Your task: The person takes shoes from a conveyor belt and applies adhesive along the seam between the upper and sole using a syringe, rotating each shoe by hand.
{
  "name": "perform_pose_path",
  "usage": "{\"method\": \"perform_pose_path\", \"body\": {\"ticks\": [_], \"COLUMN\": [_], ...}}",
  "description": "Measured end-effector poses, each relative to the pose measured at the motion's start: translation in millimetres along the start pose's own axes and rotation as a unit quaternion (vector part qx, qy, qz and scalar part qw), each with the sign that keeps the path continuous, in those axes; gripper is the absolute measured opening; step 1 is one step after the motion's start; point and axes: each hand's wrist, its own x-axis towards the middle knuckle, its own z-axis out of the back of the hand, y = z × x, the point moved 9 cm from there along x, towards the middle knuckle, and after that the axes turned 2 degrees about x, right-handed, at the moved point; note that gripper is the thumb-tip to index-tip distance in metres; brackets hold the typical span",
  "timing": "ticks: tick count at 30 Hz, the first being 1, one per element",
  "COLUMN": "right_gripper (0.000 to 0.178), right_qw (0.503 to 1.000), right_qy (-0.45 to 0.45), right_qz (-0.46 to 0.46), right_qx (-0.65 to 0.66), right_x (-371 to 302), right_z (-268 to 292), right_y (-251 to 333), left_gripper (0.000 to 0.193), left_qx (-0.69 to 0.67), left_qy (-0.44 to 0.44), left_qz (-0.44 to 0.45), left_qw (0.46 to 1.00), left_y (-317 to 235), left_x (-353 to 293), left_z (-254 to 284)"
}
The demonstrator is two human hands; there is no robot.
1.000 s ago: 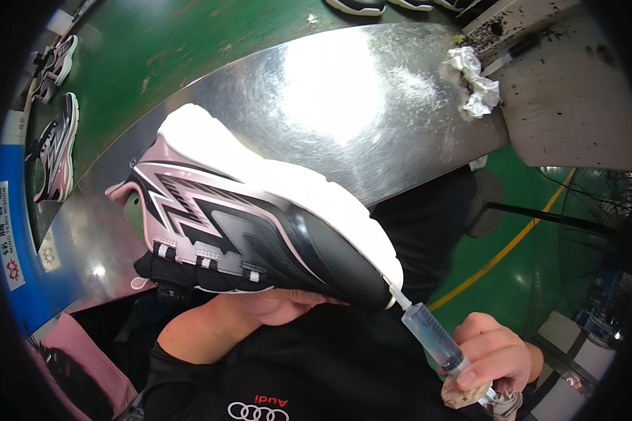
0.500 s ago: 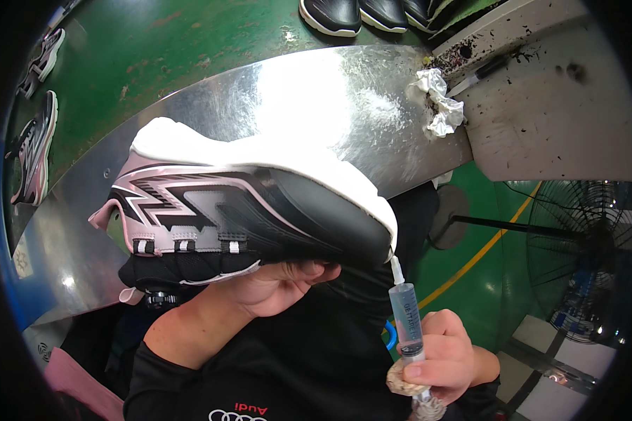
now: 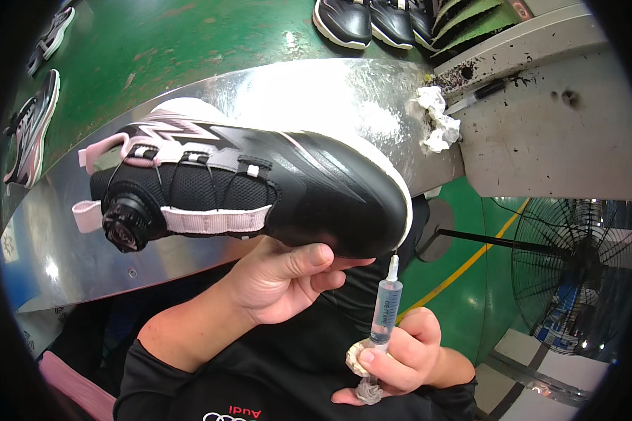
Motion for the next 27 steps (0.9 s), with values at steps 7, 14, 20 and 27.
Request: {"method": "perform_pose_path", "body": {"ticks": [7, 14, 20, 27], "right_gripper": [0.040, 0.038, 0.038, 0.080], "right_qw": [0.998, 0.997, 0.998, 0.987], "right_qy": [-0.025, -0.027, -0.005, -0.108], "right_qz": [0.013, 0.021, -0.002, 0.071], "right_qx": [-0.060, -0.072, -0.058, -0.097], "right_x": [-3.6, -0.8, -3.4, -19.3], "right_z": [-3.6, -4.8, -6.9, 14.4], "right_y": [1.0, 2.3, -2.5, 4.2], "left_gripper": [0.032, 0.041, 0.042, 0.033], "left_qx": [0.003, 0.023, 0.025, 0.009], "left_qy": [-0.006, 0.014, 0.008, -0.040], "left_qz": [-0.004, -0.036, -0.039, 0.010], "left_qw": [1.000, 0.999, 0.999, 0.999], "left_y": [0.5, -1.0, -1.6, 5.5], "left_x": [-0.1, 0.4, 2.9, 0.7], "left_z": [-0.5, 0.4, -6.7, 17.2]}}
